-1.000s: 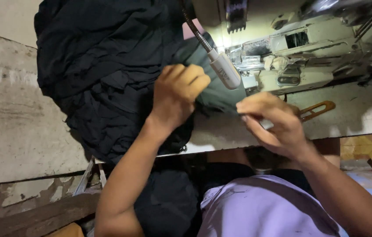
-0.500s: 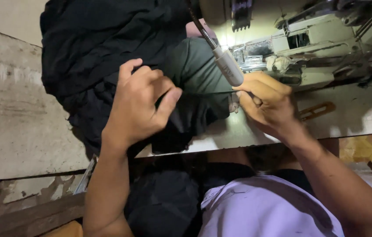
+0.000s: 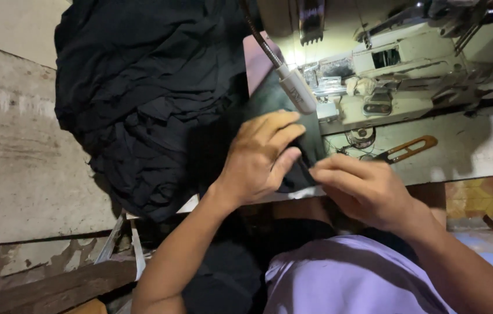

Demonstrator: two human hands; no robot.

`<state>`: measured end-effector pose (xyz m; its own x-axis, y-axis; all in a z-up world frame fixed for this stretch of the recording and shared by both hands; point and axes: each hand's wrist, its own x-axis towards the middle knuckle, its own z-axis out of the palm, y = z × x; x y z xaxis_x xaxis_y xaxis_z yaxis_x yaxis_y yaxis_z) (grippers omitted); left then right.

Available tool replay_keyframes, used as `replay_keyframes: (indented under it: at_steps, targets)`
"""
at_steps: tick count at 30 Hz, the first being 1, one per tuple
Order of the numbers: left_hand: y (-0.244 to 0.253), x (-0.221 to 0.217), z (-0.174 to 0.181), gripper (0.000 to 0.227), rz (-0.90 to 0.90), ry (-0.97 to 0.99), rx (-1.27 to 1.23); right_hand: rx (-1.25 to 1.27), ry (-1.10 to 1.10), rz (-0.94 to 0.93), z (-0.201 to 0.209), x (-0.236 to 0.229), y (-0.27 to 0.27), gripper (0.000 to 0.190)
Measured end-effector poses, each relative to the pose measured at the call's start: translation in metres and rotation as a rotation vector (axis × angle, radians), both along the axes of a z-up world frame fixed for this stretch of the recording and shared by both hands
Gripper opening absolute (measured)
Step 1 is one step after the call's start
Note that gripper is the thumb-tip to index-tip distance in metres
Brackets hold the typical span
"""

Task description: Trimming excess threads from black fabric pieces using thread nippers at a sewing station.

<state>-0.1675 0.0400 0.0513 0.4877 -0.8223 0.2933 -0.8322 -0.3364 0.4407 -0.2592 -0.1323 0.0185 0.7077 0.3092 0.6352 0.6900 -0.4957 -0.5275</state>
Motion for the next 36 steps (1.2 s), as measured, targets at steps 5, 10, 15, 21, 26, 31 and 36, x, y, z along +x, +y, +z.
replay_keyframes:
  at_steps: [5, 10, 15, 21, 26, 31, 36]
  targets:
    - [-0.003, 0.007, -0.02, 0.024, 0.178, -0.386, -0.101, 0.29, 0.054, -0.051, -0.01, -0.002, 0.001, 0.011]
    - [-0.003, 0.007, -0.025, 0.023, 0.195, -0.4, -0.094, 0.338, 0.084, -0.058, -0.013, -0.004, 0.001, 0.01]
    - [-0.004, 0.012, -0.021, 0.024, 0.177, -0.346, -0.073, 0.365, 0.108, -0.053, -0.013, -0.001, 0.002, 0.01]
    - [-0.004, 0.029, -0.03, 0.025, 0.16, -0.422, -0.09, 0.359, 0.083, -0.072, -0.01, 0.007, 0.006, 0.01]
    - [-0.003, 0.04, -0.027, 0.027, 0.1, -0.399, -0.108, 0.304, 0.104, -0.176, -0.004, 0.013, 0.01, 0.01]
    - [-0.003, 0.055, -0.032, 0.027, 0.099, -0.432, -0.084, 0.255, 0.09, -0.198, 0.002, 0.022, 0.009, 0.01]
    - [-0.006, 0.072, -0.036, 0.028, 0.114, -0.461, -0.082, 0.309, 0.085, -0.168, 0.007, 0.04, 0.01, 0.009]
